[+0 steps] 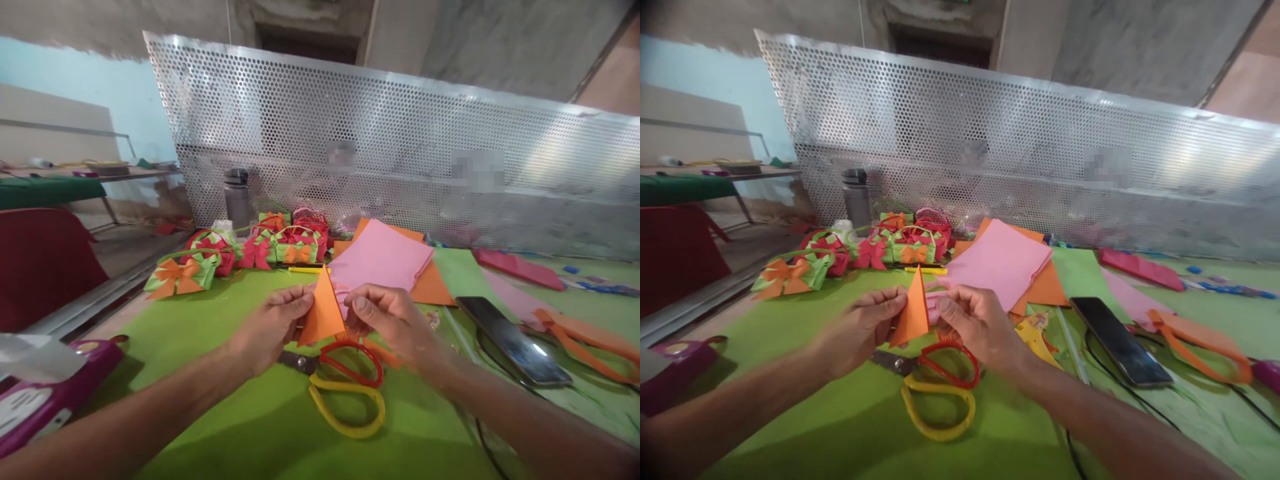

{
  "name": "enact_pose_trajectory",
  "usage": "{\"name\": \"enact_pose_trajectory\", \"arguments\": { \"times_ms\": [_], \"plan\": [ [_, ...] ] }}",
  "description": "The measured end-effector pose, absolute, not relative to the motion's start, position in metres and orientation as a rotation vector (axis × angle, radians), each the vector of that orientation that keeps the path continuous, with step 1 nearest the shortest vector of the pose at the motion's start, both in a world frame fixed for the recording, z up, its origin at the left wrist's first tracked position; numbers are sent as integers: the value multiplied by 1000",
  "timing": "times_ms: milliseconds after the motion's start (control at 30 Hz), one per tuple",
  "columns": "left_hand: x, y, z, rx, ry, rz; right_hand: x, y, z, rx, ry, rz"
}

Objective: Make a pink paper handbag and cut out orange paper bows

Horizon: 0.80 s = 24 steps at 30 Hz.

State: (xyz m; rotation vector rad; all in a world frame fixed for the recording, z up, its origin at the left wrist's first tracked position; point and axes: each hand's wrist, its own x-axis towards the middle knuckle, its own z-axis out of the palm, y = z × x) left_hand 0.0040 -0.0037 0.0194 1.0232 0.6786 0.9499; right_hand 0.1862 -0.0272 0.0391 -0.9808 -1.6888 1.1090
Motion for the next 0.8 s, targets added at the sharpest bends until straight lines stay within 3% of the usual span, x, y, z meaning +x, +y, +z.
{"name": "enact_pose_trajectory", "arguments": {
  "times_ms": [100, 467, 800],
  "plan": [
    [7, -11, 18, 1040, 702, 885, 185, -28, 39, -927, -1536, 1324],
    [13, -15, 13, 976, 668, 839, 181, -25, 21, -874, -1459, 1508],
    [16, -20, 17, 1022, 692, 826, 180, -25, 19, -869, -1475, 1474]
  ]
}}
